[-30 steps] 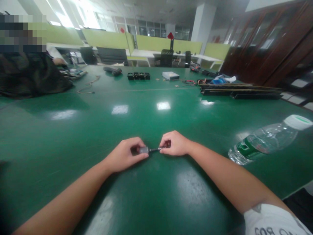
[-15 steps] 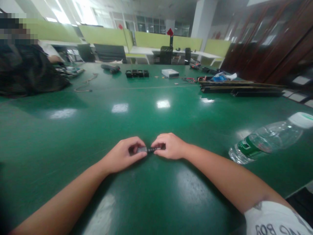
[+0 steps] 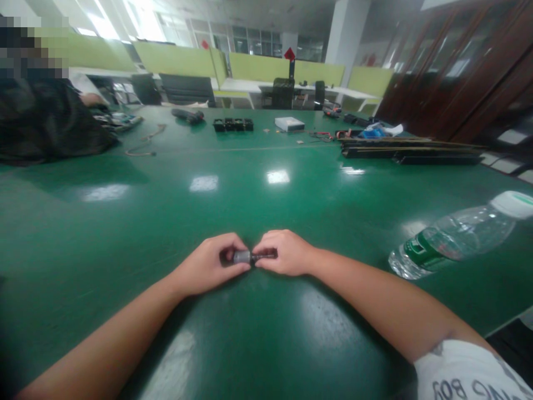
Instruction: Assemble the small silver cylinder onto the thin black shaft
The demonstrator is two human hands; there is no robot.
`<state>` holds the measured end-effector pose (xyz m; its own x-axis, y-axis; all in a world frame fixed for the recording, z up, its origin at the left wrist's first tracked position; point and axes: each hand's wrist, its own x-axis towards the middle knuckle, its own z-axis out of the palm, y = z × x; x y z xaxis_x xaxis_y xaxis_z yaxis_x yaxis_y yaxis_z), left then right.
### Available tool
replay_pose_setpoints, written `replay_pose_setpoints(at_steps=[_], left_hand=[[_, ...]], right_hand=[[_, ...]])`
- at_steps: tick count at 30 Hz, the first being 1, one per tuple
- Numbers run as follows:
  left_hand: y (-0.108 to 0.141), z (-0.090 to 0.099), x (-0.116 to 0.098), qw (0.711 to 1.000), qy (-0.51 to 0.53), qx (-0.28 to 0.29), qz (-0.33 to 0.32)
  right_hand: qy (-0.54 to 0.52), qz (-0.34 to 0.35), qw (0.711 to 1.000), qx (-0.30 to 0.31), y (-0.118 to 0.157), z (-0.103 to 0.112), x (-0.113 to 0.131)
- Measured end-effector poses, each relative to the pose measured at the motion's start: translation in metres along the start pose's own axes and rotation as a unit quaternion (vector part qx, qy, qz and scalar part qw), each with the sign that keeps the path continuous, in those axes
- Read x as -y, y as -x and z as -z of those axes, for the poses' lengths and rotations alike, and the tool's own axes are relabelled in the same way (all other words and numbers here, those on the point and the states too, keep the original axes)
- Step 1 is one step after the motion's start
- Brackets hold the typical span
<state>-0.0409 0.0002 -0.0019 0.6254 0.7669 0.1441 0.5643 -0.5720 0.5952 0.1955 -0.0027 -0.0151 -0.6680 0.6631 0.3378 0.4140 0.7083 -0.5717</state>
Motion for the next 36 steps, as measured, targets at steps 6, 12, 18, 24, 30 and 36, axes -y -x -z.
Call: replay_pose_setpoints(at_steps=[6,12,18,24,30,36], left_hand=[[-0.0014,0.0009,-0.0024,1.0,-0.007,0.007,0.004],[-0.0024,0.001,-0.0025,1.0,-0.016,0.008,-0.003],[-0.002,0.0005,0.0,1.0,-0.018,0.001,-0.016],[-0.0017,0.0004,-0.0005,1.0,-0.012,0.0,-0.007],[-0.0021,0.0004,-0.0008,1.0,-0.013,-0.003,-0.011],[-0.0019,0.0011,-0.0009,1.0,-0.014,0.002,-0.011]], right_hand=[[0.001,-0.003,1.0,0.003,0.0005,-0.0001,-0.0015],[-0.003,-0.008,1.0,0.001,0.0008,0.0002,-0.0037],[-0.004,-0.009,1.0,-0.002,0.0017,0.0017,-0.0039],[-0.001,-0.01,1.0,-0.004,0.0017,0.0016,-0.0035],[0.004,-0.022,1.0,-0.005,0.0019,0.0027,-0.0031],[0.018,-0.024,0.999,-0.01,0.0025,0.0031,-0.0026]])
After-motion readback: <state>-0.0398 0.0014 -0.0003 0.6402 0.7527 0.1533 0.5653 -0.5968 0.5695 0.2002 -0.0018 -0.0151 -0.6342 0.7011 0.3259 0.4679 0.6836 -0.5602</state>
